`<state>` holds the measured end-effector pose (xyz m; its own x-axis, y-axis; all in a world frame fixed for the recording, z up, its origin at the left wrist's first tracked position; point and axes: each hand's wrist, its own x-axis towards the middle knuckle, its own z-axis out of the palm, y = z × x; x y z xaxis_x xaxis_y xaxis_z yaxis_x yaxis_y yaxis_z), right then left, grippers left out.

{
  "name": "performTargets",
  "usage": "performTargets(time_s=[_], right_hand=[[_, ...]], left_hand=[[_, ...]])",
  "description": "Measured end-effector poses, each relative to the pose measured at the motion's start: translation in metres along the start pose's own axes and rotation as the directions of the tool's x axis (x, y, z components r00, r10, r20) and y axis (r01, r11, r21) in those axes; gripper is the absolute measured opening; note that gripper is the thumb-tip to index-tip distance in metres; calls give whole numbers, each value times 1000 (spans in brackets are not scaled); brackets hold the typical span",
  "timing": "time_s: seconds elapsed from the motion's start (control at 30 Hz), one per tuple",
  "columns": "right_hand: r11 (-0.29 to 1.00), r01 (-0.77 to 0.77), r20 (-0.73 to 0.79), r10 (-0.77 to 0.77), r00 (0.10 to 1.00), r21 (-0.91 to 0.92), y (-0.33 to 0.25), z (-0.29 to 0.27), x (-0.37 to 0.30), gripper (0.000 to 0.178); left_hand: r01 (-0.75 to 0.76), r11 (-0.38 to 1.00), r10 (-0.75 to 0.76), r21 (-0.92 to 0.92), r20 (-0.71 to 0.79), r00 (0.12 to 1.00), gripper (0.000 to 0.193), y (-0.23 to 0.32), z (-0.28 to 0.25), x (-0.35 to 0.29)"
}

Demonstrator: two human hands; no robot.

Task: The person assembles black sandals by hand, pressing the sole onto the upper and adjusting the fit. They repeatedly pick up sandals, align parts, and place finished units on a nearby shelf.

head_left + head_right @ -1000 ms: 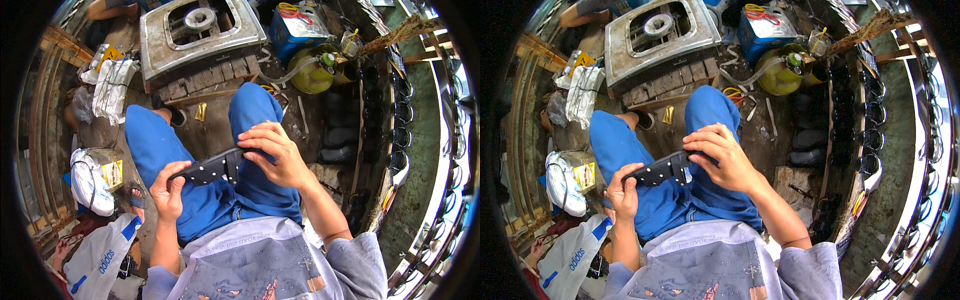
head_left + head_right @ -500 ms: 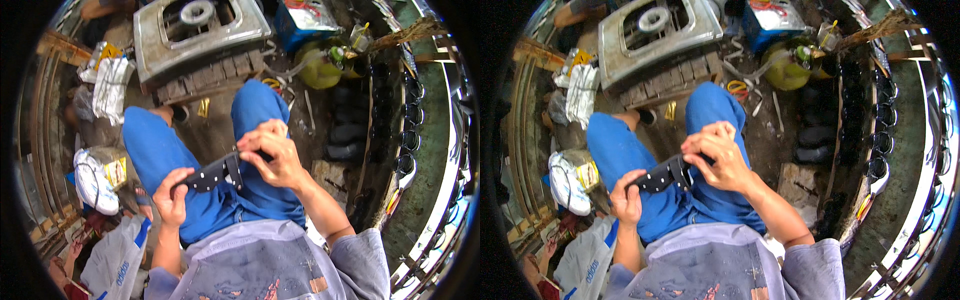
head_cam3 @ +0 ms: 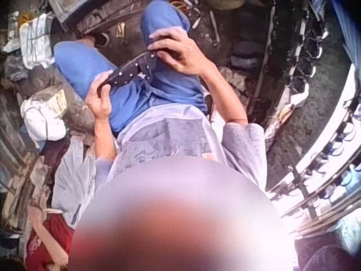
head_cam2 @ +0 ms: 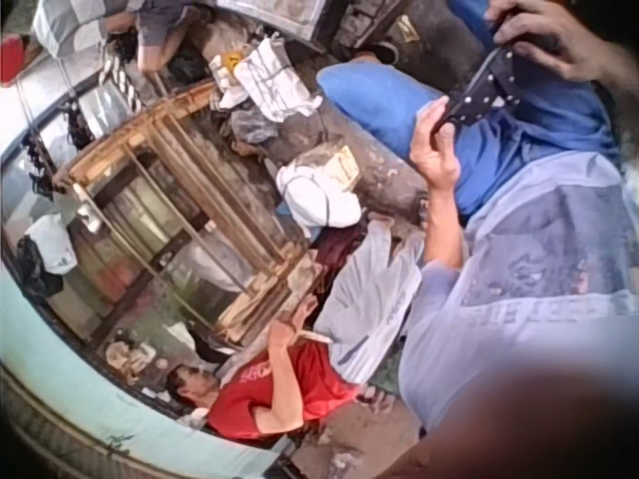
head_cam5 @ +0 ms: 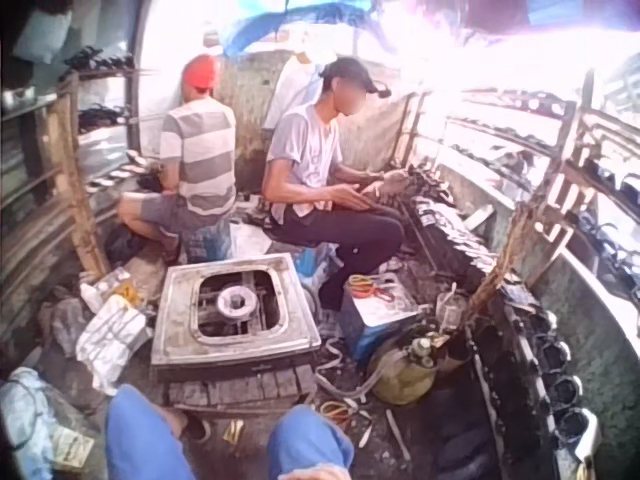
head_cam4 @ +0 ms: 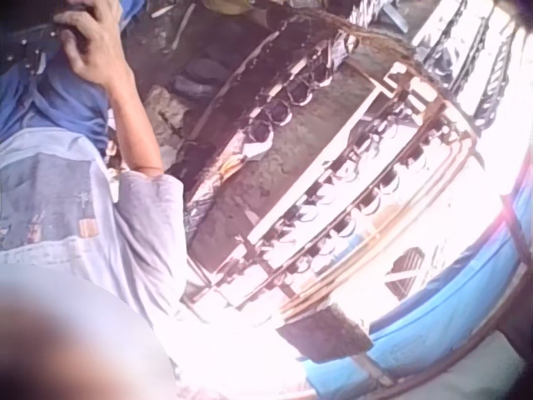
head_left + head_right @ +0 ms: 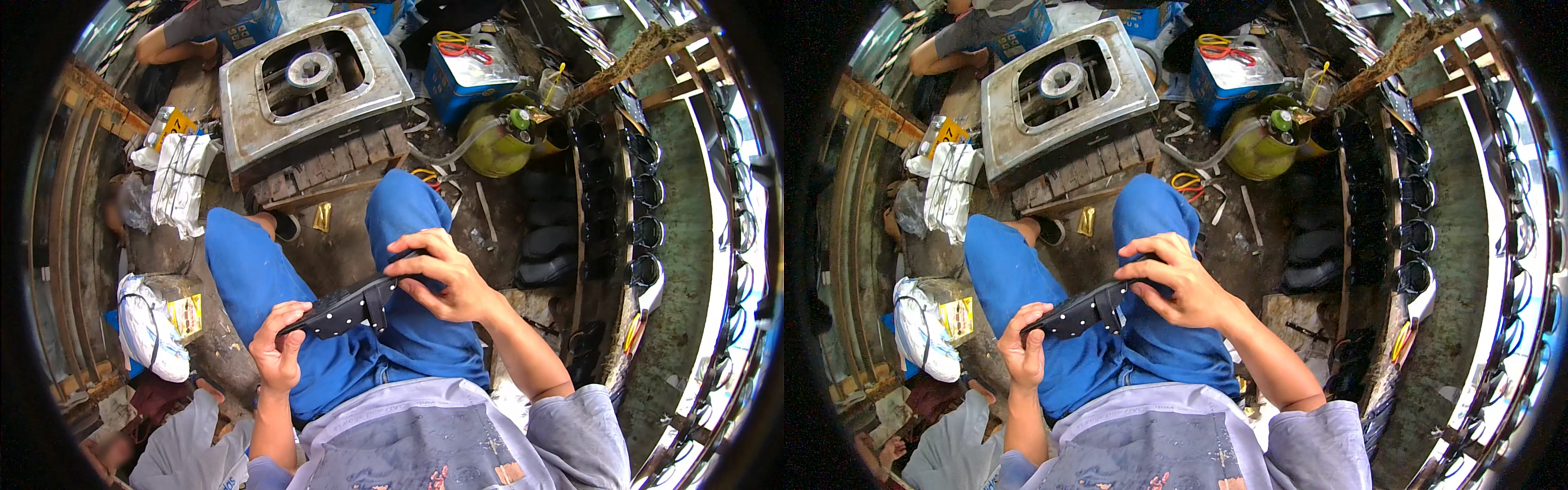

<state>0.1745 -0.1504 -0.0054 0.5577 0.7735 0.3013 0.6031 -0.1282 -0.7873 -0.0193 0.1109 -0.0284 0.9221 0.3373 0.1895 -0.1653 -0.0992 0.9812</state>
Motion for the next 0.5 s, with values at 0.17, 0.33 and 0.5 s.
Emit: performTargets(time_s=[0.17,0.33,0.5], right_hand=[[997,23,48,-27,998,71,2,-2,6,30],[996,10,51,-14,999,88,9,0,7,28],[996,-3,22,1,1000,90,13,7,12,26]], left_hand=[[17,1000,-17,-11,-4,1000,24,-2,-1,0],[42,999,-42,-4,-3,999,24,-6,-2,-1],[49,999,-49,6,-1,999,24,-8,-1,-3]])
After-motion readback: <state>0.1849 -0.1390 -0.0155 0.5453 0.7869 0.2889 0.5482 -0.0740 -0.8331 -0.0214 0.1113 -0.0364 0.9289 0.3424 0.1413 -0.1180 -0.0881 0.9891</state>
